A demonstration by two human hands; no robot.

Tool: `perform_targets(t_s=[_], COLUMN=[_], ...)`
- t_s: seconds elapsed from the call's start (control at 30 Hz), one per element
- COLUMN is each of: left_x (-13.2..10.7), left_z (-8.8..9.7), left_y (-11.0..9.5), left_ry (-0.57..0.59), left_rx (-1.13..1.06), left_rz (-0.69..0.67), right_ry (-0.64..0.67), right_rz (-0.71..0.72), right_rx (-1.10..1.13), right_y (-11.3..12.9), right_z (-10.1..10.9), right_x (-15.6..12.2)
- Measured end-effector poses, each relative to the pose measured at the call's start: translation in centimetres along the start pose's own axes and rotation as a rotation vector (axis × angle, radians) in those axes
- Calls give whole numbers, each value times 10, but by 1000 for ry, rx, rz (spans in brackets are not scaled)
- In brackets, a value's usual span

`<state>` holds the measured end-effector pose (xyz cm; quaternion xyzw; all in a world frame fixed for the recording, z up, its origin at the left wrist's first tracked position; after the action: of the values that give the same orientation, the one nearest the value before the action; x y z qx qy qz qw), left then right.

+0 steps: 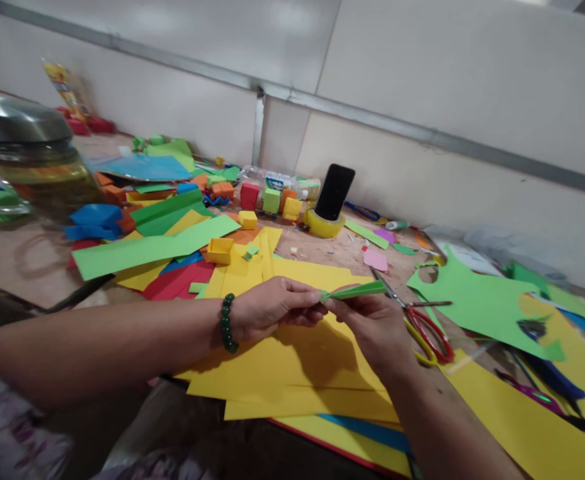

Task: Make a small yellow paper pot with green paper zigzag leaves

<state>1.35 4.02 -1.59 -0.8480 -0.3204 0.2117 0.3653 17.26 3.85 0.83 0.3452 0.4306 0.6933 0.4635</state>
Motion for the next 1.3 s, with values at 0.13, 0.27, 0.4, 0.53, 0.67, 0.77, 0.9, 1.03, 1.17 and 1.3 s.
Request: perform_targets(t_s=[0.13,0.27,0.4,0.53,0.67,0.77,0.9,1.03,1.17,1.3], left_x=[1,1,0,0,-2,-3,-4,-5,-5,-5], left_z=[3,4,3,3,4,3,0,-3,-3,-2], left_y=[1,0,-3,-4,-4,-6,-10,-15,-15,-14], left_ry=[32,58,103,146,151,167,170,169,174,178], left_rx=[28,35,37,39,74,108,113,122,133,137], left_rz=[16,24,51,73,98,101,28,-51,-53,-35], right_ry=[-1,22,3,55,178,206,151,88,95,147], right_rz=[44,61,152,318,277,247,302,392,393,375], right_rx=[-83,-109,-145,-284,-288,-264,-302,-297,-274,-302], right_y=[5,6,4,7,12,14,14,14,14,14], right_z=[0,-1,3,7,6,5,8,13,14,12], right_x=[-3,-4,-5,-5,-3,-3,-4,-5,-4,-6])
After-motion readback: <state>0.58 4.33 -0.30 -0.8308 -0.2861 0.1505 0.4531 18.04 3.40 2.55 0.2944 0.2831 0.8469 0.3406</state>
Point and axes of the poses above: each hand's wrist, its own x-axis towards the middle knuckle, its own z-axis out of the back of the hand, y = z × x, the point moved 2 cm from there along x, towards the middle knuckle, and after that the axes turned 15 degrees about y, right-handed, at the moved point
